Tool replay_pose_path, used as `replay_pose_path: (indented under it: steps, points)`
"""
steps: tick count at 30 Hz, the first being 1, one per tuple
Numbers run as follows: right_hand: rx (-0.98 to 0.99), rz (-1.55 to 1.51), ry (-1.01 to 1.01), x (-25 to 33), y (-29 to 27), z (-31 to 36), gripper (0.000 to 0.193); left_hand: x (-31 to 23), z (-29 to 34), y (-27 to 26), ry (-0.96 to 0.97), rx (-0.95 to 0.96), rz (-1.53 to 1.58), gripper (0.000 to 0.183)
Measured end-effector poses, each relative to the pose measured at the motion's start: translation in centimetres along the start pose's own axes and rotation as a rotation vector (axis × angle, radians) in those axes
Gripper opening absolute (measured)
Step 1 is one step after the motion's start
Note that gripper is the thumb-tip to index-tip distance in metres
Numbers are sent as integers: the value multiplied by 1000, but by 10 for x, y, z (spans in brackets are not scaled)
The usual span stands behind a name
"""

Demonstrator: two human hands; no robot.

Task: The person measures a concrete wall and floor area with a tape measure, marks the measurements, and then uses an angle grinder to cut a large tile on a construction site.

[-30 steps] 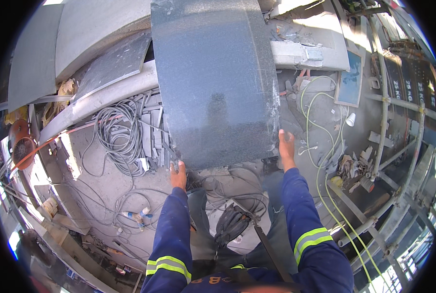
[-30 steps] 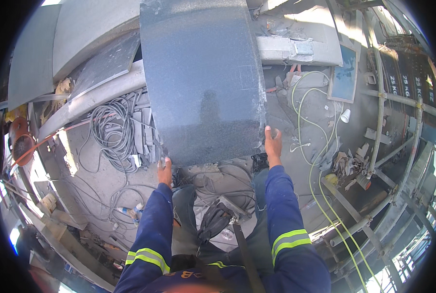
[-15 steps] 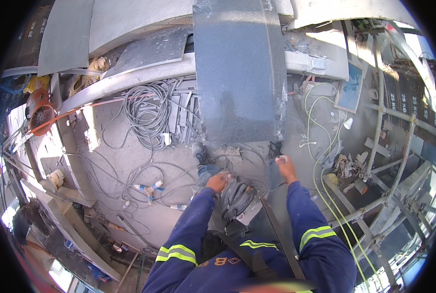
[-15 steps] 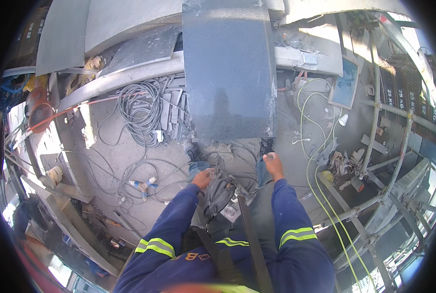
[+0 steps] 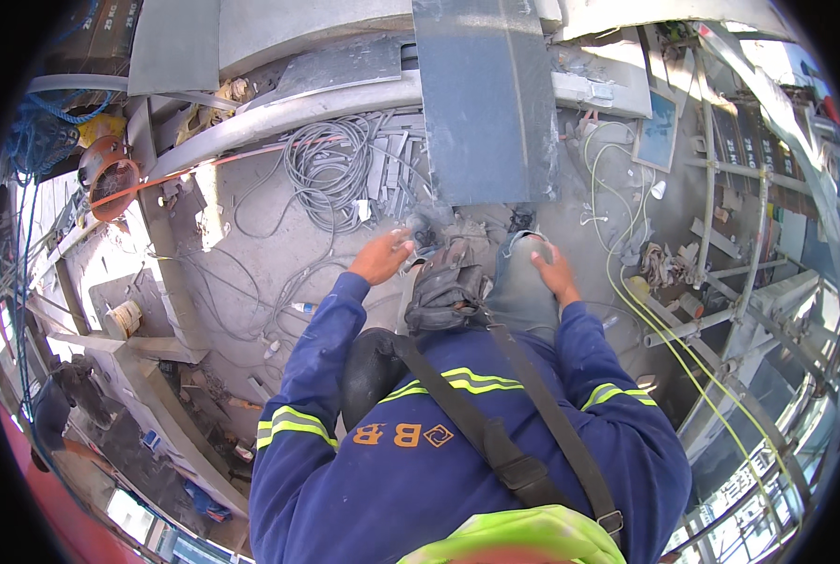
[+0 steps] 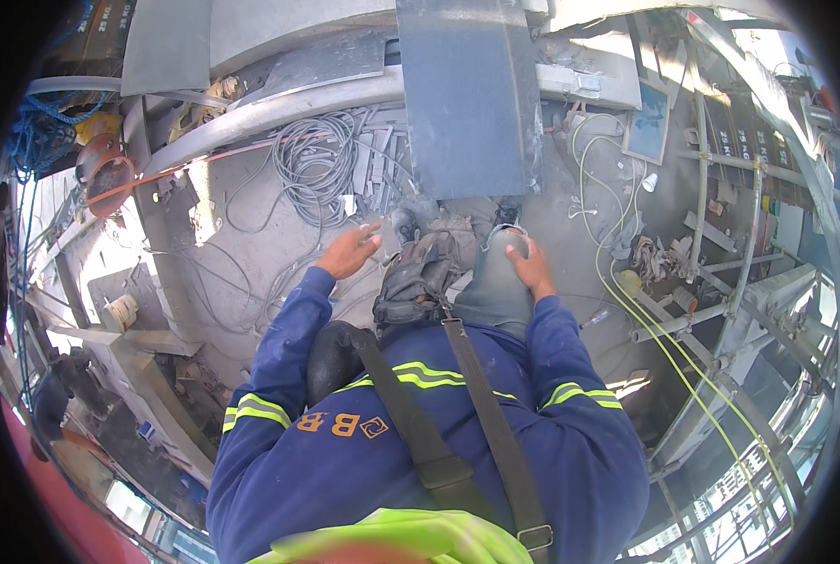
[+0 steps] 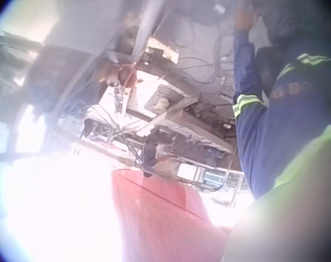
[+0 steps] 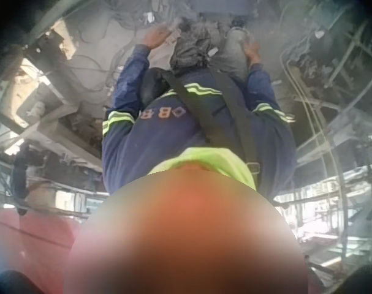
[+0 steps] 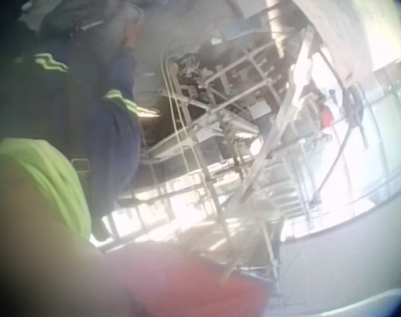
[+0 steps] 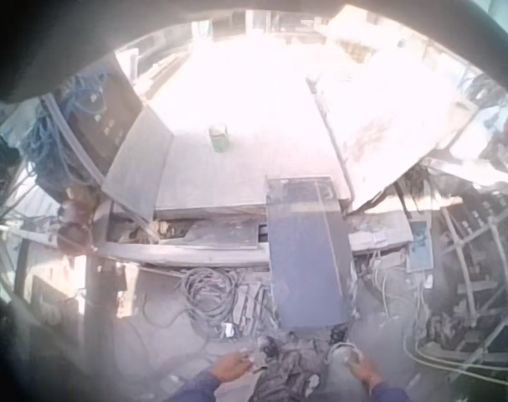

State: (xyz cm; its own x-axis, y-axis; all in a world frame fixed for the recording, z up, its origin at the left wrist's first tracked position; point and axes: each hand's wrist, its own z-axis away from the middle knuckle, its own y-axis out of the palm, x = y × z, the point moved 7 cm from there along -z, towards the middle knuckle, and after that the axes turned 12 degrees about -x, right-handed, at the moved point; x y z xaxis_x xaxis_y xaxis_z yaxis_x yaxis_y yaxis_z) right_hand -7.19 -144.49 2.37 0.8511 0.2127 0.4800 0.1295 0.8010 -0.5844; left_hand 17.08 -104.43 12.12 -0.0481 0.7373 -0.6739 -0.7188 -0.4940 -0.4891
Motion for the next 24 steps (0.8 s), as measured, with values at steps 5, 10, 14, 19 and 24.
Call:
replay_pose_path:
  steps: [5, 10, 14, 19, 24]
  points:
    - [415, -172, 232, 28, 38, 52, 113, -25, 120, -18, 34, -83, -311, 51]
    - [641, 205, 128, 59, 58, 35, 113, -6, 216, -6, -227, -37, -413, 46]
    - [748, 234, 33, 89, 55, -2, 96, 5, 299, 56, -390, 268, -341, 44]
    - [642, 282, -13, 119, 48, -51, 81, -36, 371, 197, -461, 241, 114, 46]
    - [677, 338, -90, 140, 63, -96, 72, -69, 416, 306, -725, 19, 368, 48]
